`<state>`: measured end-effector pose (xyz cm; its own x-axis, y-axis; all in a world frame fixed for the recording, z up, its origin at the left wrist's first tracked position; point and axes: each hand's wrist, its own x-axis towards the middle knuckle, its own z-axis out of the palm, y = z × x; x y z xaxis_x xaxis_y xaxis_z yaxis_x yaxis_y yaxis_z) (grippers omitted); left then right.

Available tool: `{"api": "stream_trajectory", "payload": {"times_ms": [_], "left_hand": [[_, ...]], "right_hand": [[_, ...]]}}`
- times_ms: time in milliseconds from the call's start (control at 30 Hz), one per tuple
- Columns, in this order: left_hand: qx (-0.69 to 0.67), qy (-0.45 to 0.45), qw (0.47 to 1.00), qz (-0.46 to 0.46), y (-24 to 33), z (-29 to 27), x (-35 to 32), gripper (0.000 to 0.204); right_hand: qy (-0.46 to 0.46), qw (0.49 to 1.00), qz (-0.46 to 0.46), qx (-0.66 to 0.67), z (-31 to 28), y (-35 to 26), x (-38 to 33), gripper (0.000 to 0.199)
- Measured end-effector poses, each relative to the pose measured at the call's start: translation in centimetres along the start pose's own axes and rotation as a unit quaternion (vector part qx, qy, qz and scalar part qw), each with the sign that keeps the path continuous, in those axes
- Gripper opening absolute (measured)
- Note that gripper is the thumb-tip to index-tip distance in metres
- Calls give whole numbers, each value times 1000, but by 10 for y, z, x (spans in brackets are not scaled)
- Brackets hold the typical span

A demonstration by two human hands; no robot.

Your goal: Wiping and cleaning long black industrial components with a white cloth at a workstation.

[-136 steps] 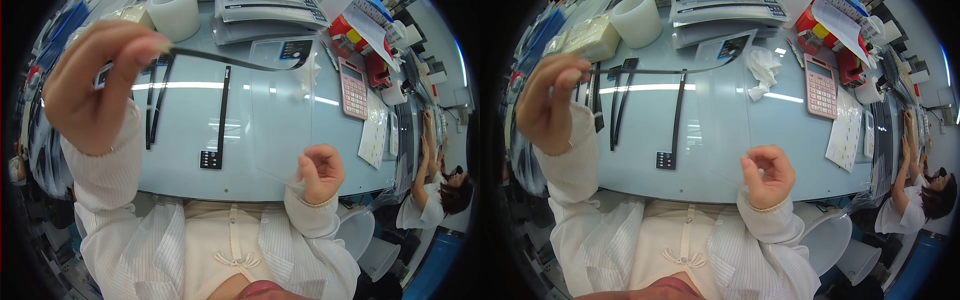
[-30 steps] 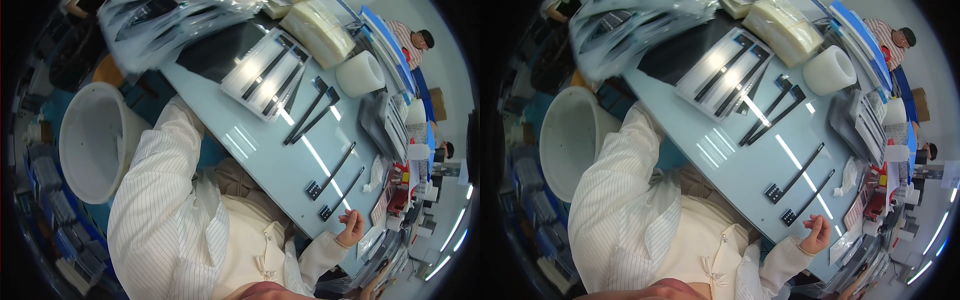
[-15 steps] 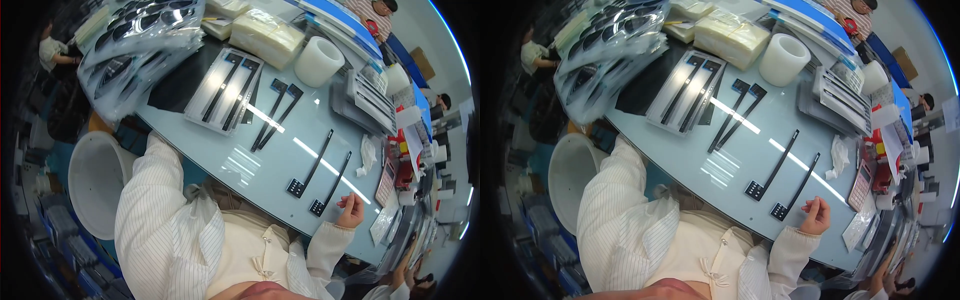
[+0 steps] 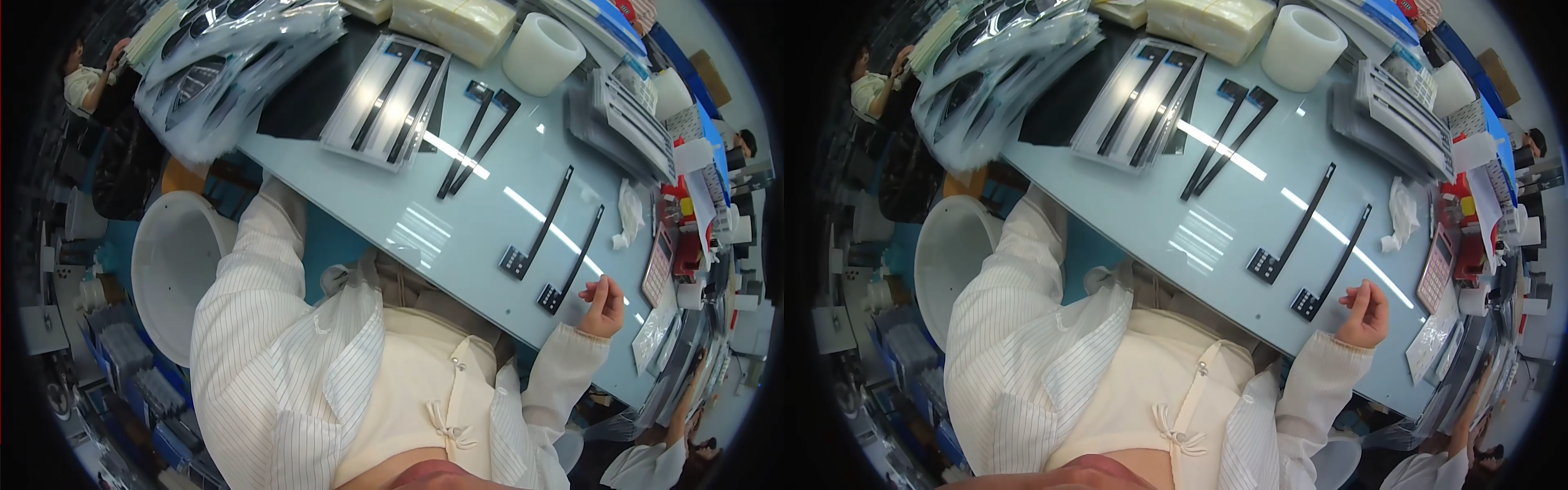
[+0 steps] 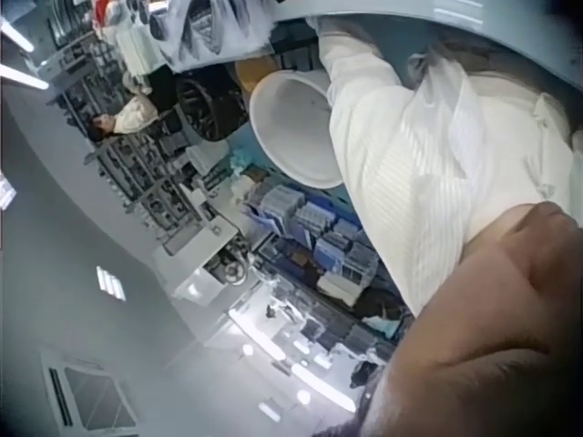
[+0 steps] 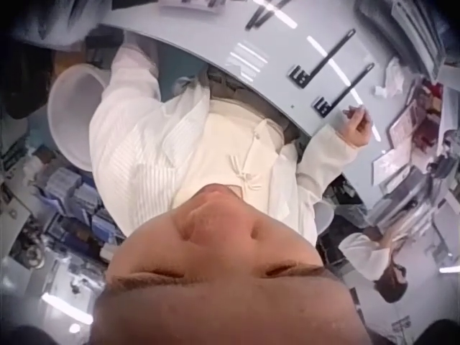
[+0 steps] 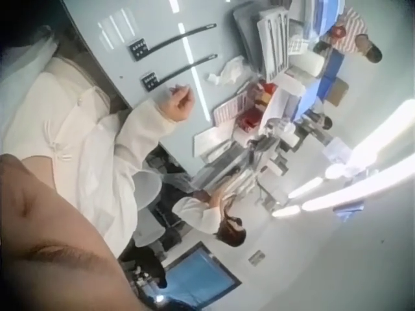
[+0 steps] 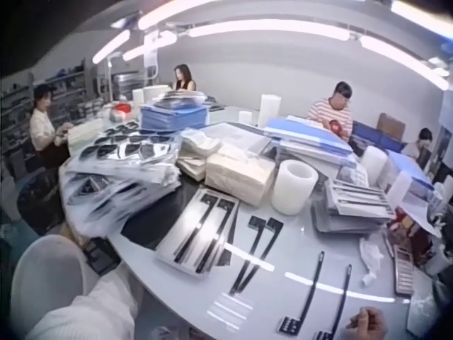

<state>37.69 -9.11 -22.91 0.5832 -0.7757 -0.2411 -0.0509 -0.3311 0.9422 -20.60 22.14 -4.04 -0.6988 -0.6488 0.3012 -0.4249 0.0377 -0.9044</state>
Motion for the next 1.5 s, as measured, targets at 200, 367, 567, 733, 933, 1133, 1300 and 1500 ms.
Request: {"api": "stream_trajectory", "payload": {"times_ms": [200, 367, 567, 733, 933, 1133, 1300, 1500], "left_hand": [[4, 70, 998, 4, -33, -79, -11, 34], [-11, 127, 992, 14, -42, -118, -23, 35], [-26, 181, 983, 24, -52, -133, -26, 36], [-41, 210, 977, 25, -66, -104, -24, 36], [-112, 183, 970, 116, -95, -42, -45, 31], [153, -97, 765, 619, 66, -23, -296, 13], [150, -195, 687, 684, 155, 27, -329, 16], [164, -385, 494, 762, 200, 114, -350, 24]], "right_hand": [[-1, 1000, -24, 14, -1, -2, -1, 15], [-23, 998, -39, 32, -2, 3, -3, 14], [-46, 998, -45, 21, -2, 0, -5, 12], [-64, 997, -37, 19, -6, -3, -10, 12], [-122, 979, -149, -61, -9, -26, 8, 9], [-170, 941, -264, -130, -13, -46, 60, 11], [-304, 866, -350, -188, -3, -38, 92, 37], [-348, 849, -294, -269, -3, -16, 90, 82]]}}
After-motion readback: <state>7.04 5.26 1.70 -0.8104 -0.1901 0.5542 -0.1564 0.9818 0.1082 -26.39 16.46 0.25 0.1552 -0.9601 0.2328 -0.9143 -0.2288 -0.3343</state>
